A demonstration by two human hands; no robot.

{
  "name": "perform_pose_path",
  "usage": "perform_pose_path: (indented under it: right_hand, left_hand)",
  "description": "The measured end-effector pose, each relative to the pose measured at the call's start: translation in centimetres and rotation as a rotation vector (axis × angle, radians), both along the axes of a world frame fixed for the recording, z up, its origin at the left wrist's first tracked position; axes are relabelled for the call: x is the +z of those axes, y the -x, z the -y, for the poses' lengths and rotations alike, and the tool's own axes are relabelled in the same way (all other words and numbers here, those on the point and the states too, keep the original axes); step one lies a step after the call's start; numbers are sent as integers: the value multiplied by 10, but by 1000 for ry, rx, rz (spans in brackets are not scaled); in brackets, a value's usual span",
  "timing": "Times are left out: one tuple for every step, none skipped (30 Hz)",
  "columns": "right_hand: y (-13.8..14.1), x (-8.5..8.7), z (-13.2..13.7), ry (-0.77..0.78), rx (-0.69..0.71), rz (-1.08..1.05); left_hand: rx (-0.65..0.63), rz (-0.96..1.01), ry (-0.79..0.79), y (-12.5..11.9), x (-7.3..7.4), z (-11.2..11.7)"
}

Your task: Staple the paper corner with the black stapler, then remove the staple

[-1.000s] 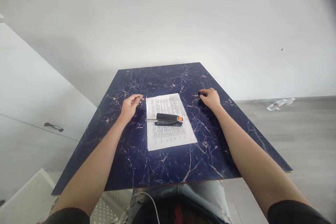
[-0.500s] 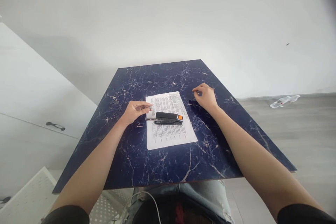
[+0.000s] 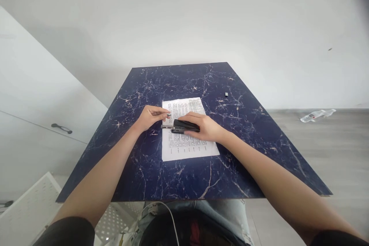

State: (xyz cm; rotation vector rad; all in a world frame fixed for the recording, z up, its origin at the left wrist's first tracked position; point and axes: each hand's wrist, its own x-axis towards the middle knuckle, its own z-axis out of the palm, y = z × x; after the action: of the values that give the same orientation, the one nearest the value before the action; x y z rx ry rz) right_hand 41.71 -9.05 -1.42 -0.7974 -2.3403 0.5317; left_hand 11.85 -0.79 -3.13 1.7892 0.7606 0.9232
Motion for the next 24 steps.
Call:
perform_pose_path:
  right_hand:
    - [0,-1,0,9,-35,39]
    - [-2,-3,-1,10,-70,67]
    - [-3,-4,-1,8,-97,87]
    - [-5,-5,-2,3,-115,99]
    - [-7,-6,-4,-4,-129,101]
    - [-9,-7,-5,-9,-143,99]
    - [-11,-8,-6,-12,-159,92]
    - [-12,-9,-8,-15,-176,85]
    - [-13,-9,-9,-17,-193,79]
    - [-14,-9,-10,-19,-209,74]
    - [-15,-10,-11,-21,-223,76]
    - [-16,-10,-12,-23,-237,80]
    - [-17,-10,-12,-24,-248,85]
    - [-17,-10,-12,-25,-256,88]
    - [-18,-10,-12,-25,-259,89]
    - [-18,-10,-12,-25,-259,87]
    - [-18,-10,-12,-24,-256,79]
    - [-18,-10,-12,-20,-252,70]
    - [-18,-9,-12,-13,-247,62]
    - [-18,-9,-12,-5,-243,56]
    - [-17,-9,-12,4,-238,52]
    - [-17,-9,-12,11,-235,51]
    - [-17,-8,-12,15,-232,51]
    - [-17,-8,-12,15,-231,50]
  left_hand:
    - [-3,-10,-18,-1,1,1]
    - [-7,-21,-38,-1,1,1]
    - [-15,-39,-59,-2,2,2]
    - [-28,-63,-83,-3,3,3]
    - [-48,-95,-109,-5,3,4]
    - [-73,-129,-136,-6,4,5]
    - [-99,-160,-162,-7,5,5]
    - [-120,-180,-188,-8,5,6]
    - [-137,-188,-210,-9,6,7]
    - [-148,-186,-228,-10,6,8]
    - [-152,-182,-241,-11,6,8]
    - [-151,-179,-253,-12,6,9]
    - [-146,-182,-264,-13,6,9]
    - [-137,-190,-275,-13,6,10]
    - [-124,-198,-285,-14,5,10]
    - [-107,-200,-292,-15,5,11]
    - [-87,-196,-296,-15,5,11]
    - [-65,-184,-295,-16,5,11]
    - [-45,-170,-293,-16,5,11]
    - [-27,-159,-289,-17,4,12]
    - [-16,-152,-286,-17,4,12]
    - [-13,-152,-283,-17,4,11]
    - [-16,-156,-282,-18,4,11]
    - [-21,-161,-281,-18,4,11]
